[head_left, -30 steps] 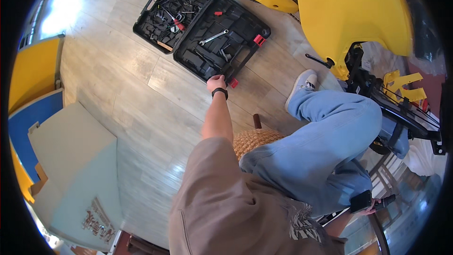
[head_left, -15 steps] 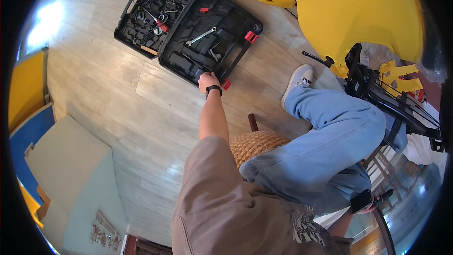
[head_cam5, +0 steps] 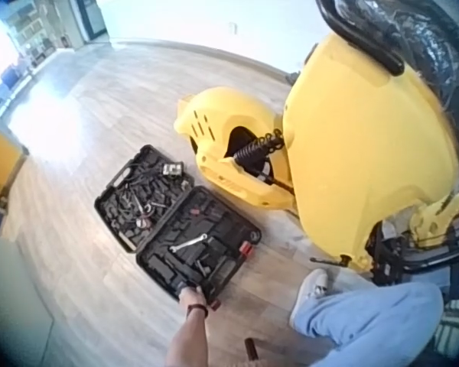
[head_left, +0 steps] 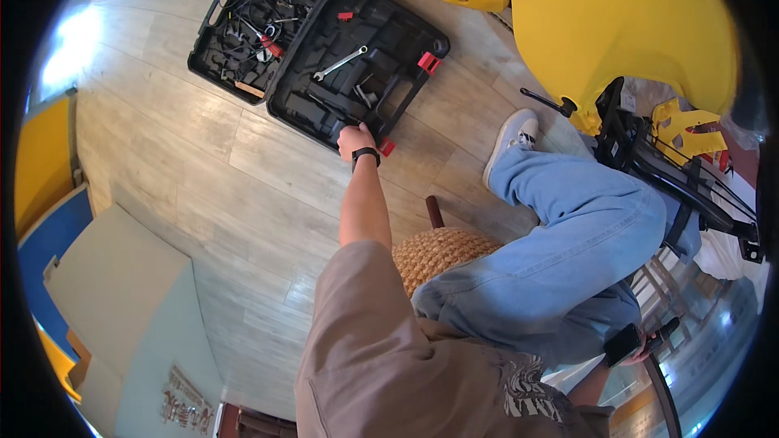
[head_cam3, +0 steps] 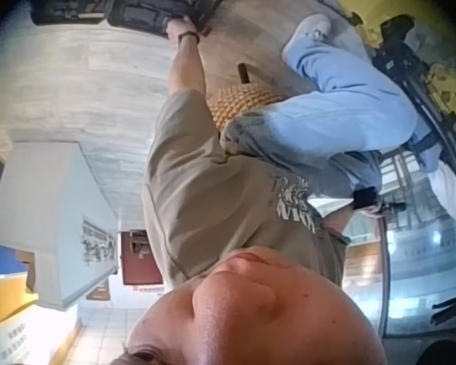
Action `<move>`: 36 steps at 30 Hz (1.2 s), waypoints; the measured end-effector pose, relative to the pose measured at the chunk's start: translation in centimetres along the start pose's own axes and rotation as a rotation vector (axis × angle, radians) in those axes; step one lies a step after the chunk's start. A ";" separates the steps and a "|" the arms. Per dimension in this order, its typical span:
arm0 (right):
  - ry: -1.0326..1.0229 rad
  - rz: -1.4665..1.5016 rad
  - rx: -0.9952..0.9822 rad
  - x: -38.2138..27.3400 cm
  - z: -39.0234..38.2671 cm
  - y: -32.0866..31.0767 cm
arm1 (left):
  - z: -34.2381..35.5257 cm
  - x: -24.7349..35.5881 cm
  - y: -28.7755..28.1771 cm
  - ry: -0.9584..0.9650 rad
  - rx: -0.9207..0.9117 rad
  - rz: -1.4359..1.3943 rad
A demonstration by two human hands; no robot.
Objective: Repairing and reassembling the handlebars and fairing of a yellow electric scooter.
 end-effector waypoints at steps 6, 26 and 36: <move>-0.226 -1.146 0.261 -7.2 -1.8 -3.6 | 0.4 -3.1 1.1 0.141 0.019 -0.264; -0.134 -1.027 0.294 -4.7 -0.2 -4.1 | 2.0 -1.3 -2.3 0.229 0.018 0.105; -0.020 -0.779 0.226 -1.8 1.0 -4.0 | 2.8 -3.3 -3.2 0.159 0.057 0.114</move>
Point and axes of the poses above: each hand's wrist, its own z-axis towards the middle knuckle, its own y-axis out of the palm, x = y × z, the point moved 10 cm from there along z, towards the middle knuckle, and after that the axes turned 8 degrees about -x, right-handed, at the moved point
